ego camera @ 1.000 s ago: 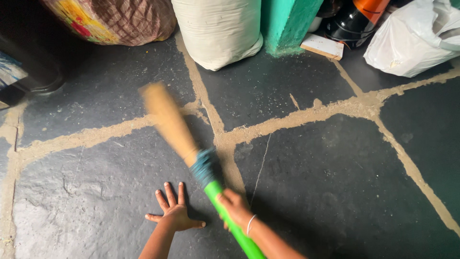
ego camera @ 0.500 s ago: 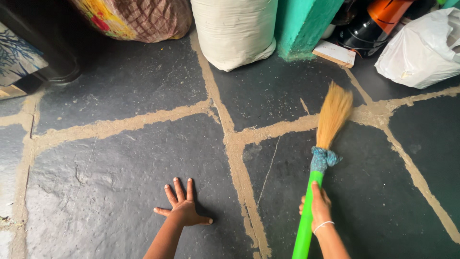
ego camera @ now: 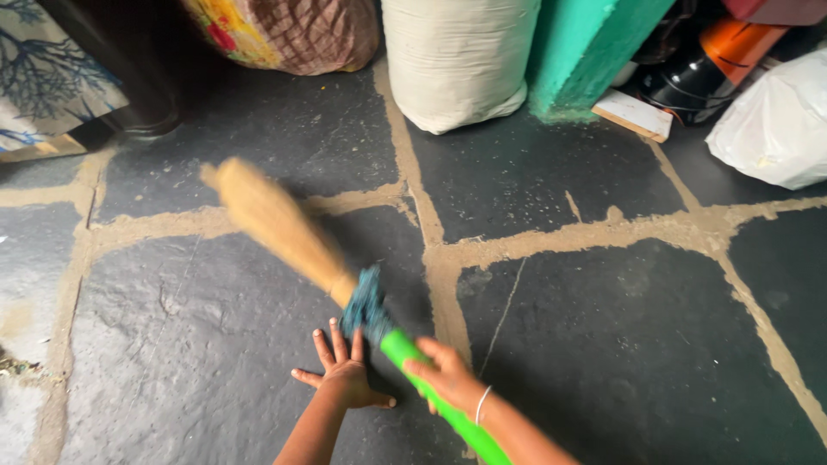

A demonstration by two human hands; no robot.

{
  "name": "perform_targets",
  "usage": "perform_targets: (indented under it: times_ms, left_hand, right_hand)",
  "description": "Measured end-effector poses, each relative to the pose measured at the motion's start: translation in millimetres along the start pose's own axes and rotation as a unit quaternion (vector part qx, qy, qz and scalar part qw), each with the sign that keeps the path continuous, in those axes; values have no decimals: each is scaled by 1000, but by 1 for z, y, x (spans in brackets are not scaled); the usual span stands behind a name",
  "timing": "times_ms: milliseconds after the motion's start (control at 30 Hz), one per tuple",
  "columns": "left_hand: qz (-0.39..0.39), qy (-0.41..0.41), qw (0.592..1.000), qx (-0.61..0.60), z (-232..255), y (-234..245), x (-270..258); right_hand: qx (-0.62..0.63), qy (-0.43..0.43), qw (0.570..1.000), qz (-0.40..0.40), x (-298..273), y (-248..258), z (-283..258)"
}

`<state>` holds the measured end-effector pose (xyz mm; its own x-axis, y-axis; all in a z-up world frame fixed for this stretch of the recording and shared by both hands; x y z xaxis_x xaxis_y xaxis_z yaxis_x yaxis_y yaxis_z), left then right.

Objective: The person sweeps trash, including a coconut shell, food wrappers, and debris, using a broom and by hand on a dark stone floor towards a doorway.

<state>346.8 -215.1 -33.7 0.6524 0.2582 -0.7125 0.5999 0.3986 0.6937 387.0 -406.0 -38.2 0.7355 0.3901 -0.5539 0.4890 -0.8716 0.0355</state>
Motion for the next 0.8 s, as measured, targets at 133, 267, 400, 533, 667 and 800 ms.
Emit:
perform_targets:
  times_ms: [133, 267, 400, 533, 667, 800]
  left_hand:
    - [0, 0, 999, -35, 2, 6, -4]
    - [-28, -9, 999, -34, 3, 10, -6]
    - [-31, -7, 998, -47, 2, 10, -3]
    - [-42, -8, 998, -49, 2, 2, 5]
    - [-55, -32, 997, -41, -2, -17, 19]
    - [-93, -50, 994, 0, 3, -30, 26]
  right_hand:
    - [145, 7, 988, 44, 57, 31, -55]
    - [117, -29, 981, 152, 101, 32, -70]
    - [89, -89, 984, 125, 128, -17, -69]
    - [-18, 31, 999, 31, 161, -91, -94]
    - [-112, 45, 989, -81, 134, -130, -95]
    - [-181, 52, 949, -254, 69, -110, -90]
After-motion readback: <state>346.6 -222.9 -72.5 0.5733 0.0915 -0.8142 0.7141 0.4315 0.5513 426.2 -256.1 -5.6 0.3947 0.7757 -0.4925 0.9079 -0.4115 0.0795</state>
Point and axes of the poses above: each hand's wrist, its own x-axis towards the middle knuckle, its own y-axis out of the back of the hand, z = x × y, the point moved 5 cm from there along x, towards the middle knuckle, and after that the axes turned 9 degrees about z, right-handed, at the moved point
